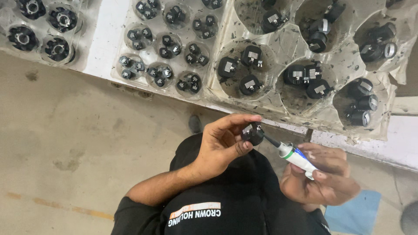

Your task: The person picks black electrical plug components from a plastic tray, applies adhesive from a tube onto each component, and places the treated components back into the tray cells, repeating this cycle. At one point they wipe the tube nozzle with a cloth.

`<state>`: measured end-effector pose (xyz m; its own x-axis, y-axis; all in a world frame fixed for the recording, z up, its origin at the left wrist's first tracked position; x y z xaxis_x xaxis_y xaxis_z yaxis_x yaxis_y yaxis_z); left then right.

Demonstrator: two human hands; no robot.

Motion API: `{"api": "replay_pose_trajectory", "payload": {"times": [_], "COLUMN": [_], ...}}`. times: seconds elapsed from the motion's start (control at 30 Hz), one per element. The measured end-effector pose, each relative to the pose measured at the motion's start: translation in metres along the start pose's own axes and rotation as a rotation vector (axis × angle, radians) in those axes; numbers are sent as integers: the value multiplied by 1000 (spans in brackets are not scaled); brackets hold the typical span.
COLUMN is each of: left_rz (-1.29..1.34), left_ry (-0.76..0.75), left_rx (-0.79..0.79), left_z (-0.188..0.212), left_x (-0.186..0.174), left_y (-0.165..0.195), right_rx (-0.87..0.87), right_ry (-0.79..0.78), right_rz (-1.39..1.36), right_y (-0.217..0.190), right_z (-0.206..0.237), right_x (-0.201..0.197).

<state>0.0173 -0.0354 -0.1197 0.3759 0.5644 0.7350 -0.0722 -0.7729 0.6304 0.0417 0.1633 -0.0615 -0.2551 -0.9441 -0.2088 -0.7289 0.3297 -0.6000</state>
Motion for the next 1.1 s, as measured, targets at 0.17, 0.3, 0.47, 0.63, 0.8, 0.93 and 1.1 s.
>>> {"api": "replay_pose_trajectory", "payload": {"times": [0.17, 0.3, 0.47, 0.63, 0.8, 0.93, 1.1], "left_rz": [29, 33, 40, 71, 86, 77, -226], "left_ry": [-26, -38, -53, -66, -90, -86, -62], "left_rx": [-92, -70, -67, -74, -59, -73, 57], "left_z": [3, 3, 2, 2, 3, 0, -16], "left_x": [5, 4, 0, -4, -6, -2, 8], "left_y": [-1, 0, -1, -3, -3, 4, 52], "right_rx": [-49, 2, -48, 33, 40, 68, 69], "right_ry": [-215, -116, -133, -120, -132, -132, 181], "right_rz": [37, 26, -43, -32, -22, -9, -139], "right_y": [-8, -4, 2, 5, 2, 5, 7], "right_z": [-10, -7, -8, -8, -7, -10, -3], "right_x": [7, 4, 9, 8, 9, 3, -19]}}
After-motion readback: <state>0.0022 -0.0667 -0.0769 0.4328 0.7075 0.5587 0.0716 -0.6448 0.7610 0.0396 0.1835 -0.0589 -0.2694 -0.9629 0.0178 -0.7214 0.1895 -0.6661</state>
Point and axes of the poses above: each hand's wrist, its own z-axis away from the middle knuckle, its own x-axis out of the palm, y = z × x, the point moved 7 cm from there along -z, towards the middle knuckle, and after that the axes turned 10 degrees about -y, right-handed, at the moved point
